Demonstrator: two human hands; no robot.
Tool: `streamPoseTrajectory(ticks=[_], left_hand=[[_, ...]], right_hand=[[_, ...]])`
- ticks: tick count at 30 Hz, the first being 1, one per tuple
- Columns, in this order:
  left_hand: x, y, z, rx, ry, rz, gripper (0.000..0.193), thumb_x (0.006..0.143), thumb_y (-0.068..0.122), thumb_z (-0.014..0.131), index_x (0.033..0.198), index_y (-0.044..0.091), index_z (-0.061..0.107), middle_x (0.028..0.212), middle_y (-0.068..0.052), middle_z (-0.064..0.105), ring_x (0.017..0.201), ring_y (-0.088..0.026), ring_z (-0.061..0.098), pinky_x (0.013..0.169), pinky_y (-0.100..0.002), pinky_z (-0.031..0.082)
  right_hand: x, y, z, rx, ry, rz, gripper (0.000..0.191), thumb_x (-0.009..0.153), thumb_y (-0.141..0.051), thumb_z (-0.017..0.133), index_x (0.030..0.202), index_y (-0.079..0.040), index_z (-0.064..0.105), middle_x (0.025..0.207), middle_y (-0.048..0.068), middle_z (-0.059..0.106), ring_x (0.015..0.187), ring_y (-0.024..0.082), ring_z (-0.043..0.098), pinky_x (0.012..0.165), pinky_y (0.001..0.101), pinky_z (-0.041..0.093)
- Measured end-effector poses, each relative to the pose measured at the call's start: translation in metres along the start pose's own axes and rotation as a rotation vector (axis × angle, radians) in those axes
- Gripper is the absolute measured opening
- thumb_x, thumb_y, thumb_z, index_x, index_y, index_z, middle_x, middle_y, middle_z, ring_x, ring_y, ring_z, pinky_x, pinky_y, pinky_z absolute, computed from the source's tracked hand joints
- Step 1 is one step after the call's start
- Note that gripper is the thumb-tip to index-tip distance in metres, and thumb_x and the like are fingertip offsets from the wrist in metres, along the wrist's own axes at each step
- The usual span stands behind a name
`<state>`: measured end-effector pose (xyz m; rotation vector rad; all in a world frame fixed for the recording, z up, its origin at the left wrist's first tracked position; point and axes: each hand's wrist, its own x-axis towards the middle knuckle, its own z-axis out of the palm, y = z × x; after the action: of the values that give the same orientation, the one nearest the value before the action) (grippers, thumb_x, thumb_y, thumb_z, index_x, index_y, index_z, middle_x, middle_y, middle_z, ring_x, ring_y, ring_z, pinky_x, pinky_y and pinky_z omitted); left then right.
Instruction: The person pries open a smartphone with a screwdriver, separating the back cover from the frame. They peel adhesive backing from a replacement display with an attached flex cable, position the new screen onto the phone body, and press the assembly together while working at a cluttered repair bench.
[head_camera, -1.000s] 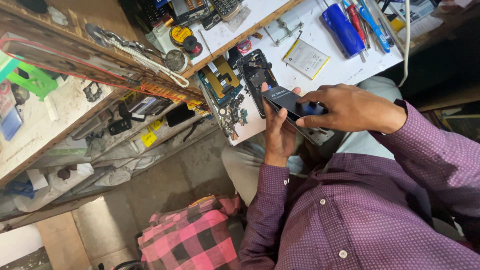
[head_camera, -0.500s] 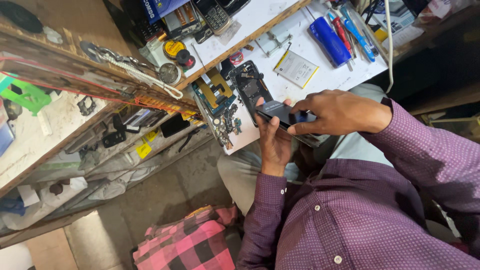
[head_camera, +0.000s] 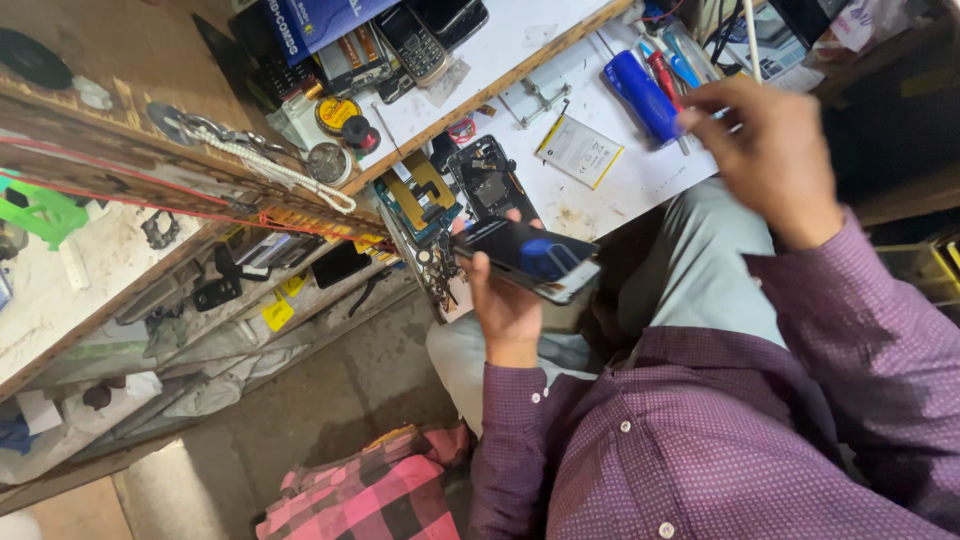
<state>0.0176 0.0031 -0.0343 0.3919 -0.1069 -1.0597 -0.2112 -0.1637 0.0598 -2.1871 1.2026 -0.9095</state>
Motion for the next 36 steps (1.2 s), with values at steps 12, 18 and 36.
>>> streamPoseTrajectory(ticks=[12,18,36], left_hand=[[0.009,0.015,-0.004,-0.065,-0.009,0.166,0.067,0.098,0.021,0.071,0.157,0.024,0.041,0.142,-0.014,0.057,0.131,-0.035,0.057,0.119,-0.06,0.04],[0.007,0.015,0.005,0.036,0.002,0.263,0.072,0.095,0.023,0.075,0.156,0.026,0.036,0.142,-0.012,0.054,0.132,-0.033,0.055,0.118,-0.063,0.041],[0.005,0.019,0.019,0.196,0.007,0.35,0.086,0.091,0.028,0.079,0.16,0.029,0.028,0.139,-0.019,0.056,0.125,-0.039,0.059,0.111,-0.054,0.05]], right_hand=[[-0.006,0.054,0.037,-0.446,0.074,-0.04,0.009,0.097,-0.016,0.073,0.098,-0.007,0.077,0.09,0.014,0.072,0.085,0.036,0.069,0.076,0.0465,0.055],[0.015,0.034,0.038,-0.606,0.02,-0.001,0.023,0.1,-0.027,0.074,0.092,-0.005,0.076,0.08,0.018,0.069,0.079,0.037,0.069,0.073,0.048,0.055],[0.006,0.063,0.015,-0.103,0.504,-0.136,0.009,0.116,-0.003,0.059,0.112,0.005,0.061,0.091,0.019,0.071,0.088,0.024,0.078,0.075,0.0334,0.059]])
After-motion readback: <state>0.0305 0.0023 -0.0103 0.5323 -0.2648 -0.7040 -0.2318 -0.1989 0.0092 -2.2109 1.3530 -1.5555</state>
